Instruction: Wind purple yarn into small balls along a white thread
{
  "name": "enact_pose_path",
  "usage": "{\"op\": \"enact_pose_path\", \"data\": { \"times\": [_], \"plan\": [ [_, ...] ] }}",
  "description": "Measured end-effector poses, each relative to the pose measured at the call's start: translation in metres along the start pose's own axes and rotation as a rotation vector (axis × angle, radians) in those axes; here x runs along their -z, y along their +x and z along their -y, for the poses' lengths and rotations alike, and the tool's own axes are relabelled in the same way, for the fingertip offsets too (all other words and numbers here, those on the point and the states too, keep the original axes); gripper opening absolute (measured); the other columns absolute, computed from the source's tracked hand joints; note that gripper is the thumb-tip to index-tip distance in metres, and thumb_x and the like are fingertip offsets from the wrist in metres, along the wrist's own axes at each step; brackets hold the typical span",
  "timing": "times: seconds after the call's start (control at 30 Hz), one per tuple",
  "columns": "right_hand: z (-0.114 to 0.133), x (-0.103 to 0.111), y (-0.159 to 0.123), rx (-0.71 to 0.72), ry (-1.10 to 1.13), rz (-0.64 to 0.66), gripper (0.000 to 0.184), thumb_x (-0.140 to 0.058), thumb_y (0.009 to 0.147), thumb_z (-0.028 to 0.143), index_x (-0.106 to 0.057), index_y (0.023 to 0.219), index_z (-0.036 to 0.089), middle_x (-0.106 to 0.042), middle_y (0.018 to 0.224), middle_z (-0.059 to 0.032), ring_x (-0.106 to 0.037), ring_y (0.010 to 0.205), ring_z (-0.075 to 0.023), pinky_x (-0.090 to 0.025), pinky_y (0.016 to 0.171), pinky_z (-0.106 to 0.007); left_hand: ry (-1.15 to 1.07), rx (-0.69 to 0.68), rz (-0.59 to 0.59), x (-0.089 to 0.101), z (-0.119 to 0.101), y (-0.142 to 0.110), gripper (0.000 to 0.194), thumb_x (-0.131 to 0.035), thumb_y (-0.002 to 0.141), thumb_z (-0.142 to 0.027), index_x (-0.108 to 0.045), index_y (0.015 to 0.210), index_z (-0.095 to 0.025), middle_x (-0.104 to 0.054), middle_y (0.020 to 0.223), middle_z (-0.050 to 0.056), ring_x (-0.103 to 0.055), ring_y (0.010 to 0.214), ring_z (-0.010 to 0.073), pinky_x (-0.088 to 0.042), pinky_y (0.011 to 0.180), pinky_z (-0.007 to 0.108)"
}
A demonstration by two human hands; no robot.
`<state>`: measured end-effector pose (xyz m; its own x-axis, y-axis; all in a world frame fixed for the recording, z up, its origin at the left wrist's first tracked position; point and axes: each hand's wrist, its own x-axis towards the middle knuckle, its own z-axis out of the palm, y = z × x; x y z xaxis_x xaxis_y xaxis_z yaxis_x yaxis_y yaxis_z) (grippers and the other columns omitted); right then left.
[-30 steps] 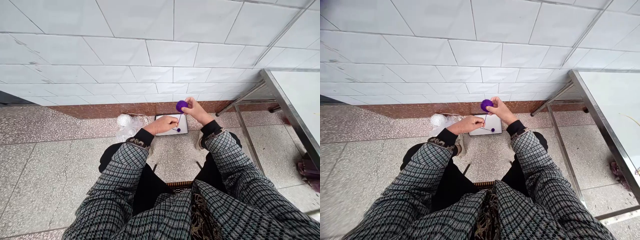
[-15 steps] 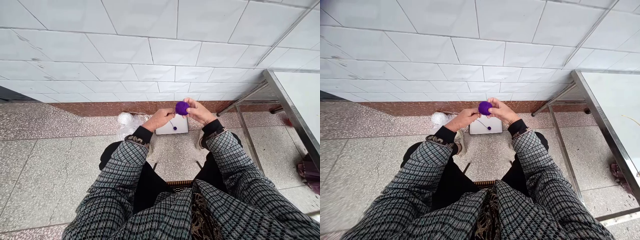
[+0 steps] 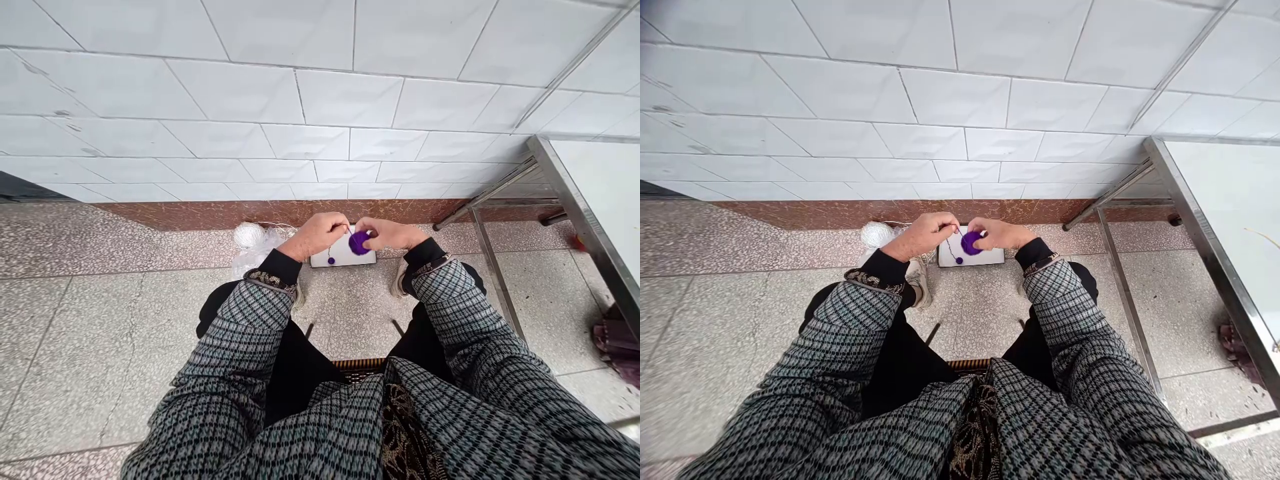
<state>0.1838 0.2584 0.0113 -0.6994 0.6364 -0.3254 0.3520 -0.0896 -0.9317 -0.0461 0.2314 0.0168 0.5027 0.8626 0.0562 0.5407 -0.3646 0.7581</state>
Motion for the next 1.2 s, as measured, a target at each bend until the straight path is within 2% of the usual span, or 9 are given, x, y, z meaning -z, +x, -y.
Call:
{"op": "enact_pose_path", "data": {
  "times": [0.1, 0.27, 0.4, 0.6, 0.77, 0.9, 0.97, 1.1, 1.2],
  "plan": [
    [0.007, 0.001, -0.007, 0.120, 0.227, 0.132, 0.042, -0.083, 0.071, 0.025, -0.058, 0.105, 0.019, -0.064, 0.102, -0.0035, -0.061, 0.080, -0.0134, -0.054, 0.069, -0.027, -0.025, 0.037, -0.027, 0.000, 0.003, 0.002, 0.018, -0.049, 0.094, -0.023, -0.064, 0.086, -0.017, -0.069, 0.088, 0.005, -0.059, 0.082, 0.0161, -0.044, 0.078, 0.029],
    [0.005, 0.008, 0.000, 0.281, 0.559, -0.283, 0.054, -0.084, 0.075, 0.051, -0.049, 0.107, 0.025, -0.062, 0.098, -0.0006, -0.062, 0.076, -0.0120, -0.055, 0.069, -0.027, -0.052, 0.074, 0.111, -0.018, -0.001, 0.003, 0.021, -0.050, 0.093, -0.025, -0.061, 0.078, -0.017, -0.059, 0.072, 0.000, -0.051, 0.068, 0.0137, -0.039, 0.069, 0.027],
    [-0.008, 0.009, 0.009, 0.106, 0.337, -0.481, 0.040, -0.081, 0.077, 0.032, -0.049, 0.099, 0.024, -0.061, 0.090, 0.0009, -0.057, 0.070, -0.0102, -0.051, 0.062, -0.023, -0.087, -0.004, 0.251, -0.022, -0.009, 0.001, 0.020, -0.051, 0.091, -0.025, -0.061, 0.075, -0.017, -0.060, 0.072, 0.000, -0.050, 0.066, 0.0127, -0.038, 0.067, 0.027],
    [0.004, 0.004, -0.008, 0.051, 0.200, 0.125, 0.038, -0.080, 0.070, 0.019, -0.059, 0.102, 0.019, -0.064, 0.096, -0.0024, -0.058, 0.071, -0.0112, -0.052, 0.060, -0.025, -0.019, 0.015, 0.028, -0.001, 0.000, 0.002, 0.018, -0.050, 0.091, -0.022, -0.060, 0.077, -0.017, -0.064, 0.078, 0.002, -0.056, 0.076, 0.0150, -0.041, 0.074, 0.028],
    [0.013, 0.007, -0.006, 0.298, 0.548, -0.262, 0.054, -0.082, 0.076, 0.048, -0.049, 0.111, 0.024, -0.062, 0.102, -0.0032, -0.064, 0.081, -0.0135, -0.055, 0.068, -0.026, -0.018, 0.022, 0.129, -0.003, -0.005, 0.000, 0.020, -0.049, 0.093, -0.024, -0.059, 0.076, -0.017, -0.060, 0.073, 0.001, -0.053, 0.071, 0.0142, -0.039, 0.071, 0.028],
    [0.004, 0.007, 0.007, 0.141, 0.419, -0.483, 0.037, -0.077, 0.082, 0.030, -0.047, 0.104, 0.023, -0.062, 0.096, -0.0001, -0.060, 0.071, -0.0094, -0.054, 0.063, -0.023, 0.014, -0.087, 0.247, -0.009, -0.020, -0.003, 0.022, -0.050, 0.093, -0.023, -0.058, 0.073, -0.017, -0.059, 0.070, 0.000, -0.049, 0.064, 0.0128, -0.036, 0.066, 0.028],
    [0.003, 0.005, 0.007, 0.018, 0.226, -0.402, 0.034, -0.076, 0.078, 0.014, -0.051, 0.100, 0.020, -0.061, 0.091, 0.0002, -0.056, 0.066, -0.0080, -0.050, 0.059, -0.021, 0.050, -0.095, 0.177, -0.006, -0.024, -0.005, 0.023, -0.049, 0.093, -0.023, -0.058, 0.073, -0.017, -0.061, 0.073, 0.001, -0.051, 0.067, 0.0133, -0.037, 0.067, 0.029],
    [0.008, 0.003, -0.007, 0.000, 0.141, 0.134, 0.037, -0.079, 0.071, 0.011, -0.059, 0.102, 0.016, -0.063, 0.094, -0.0026, -0.058, 0.069, -0.0102, -0.052, 0.061, -0.024, 0.091, -0.024, 0.012, 0.006, -0.020, -0.006, 0.019, -0.048, 0.093, -0.019, -0.059, 0.077, -0.017, -0.065, 0.079, 0.003, -0.056, 0.075, 0.0152, -0.040, 0.072, 0.029],
    [0.012, 0.005, -0.013, 0.232, 0.436, 0.074, 0.045, -0.084, 0.074, 0.028, -0.056, 0.108, 0.020, -0.063, 0.102, -0.0026, -0.063, 0.077, -0.0115, -0.055, 0.067, -0.025, 0.075, 0.025, 0.033, 0.007, -0.015, -0.007, 0.021, -0.048, 0.094, -0.021, -0.059, 0.077, -0.017, -0.062, 0.076, 0.002, -0.055, 0.072, 0.0149, -0.039, 0.070, 0.028]
  ]
}}
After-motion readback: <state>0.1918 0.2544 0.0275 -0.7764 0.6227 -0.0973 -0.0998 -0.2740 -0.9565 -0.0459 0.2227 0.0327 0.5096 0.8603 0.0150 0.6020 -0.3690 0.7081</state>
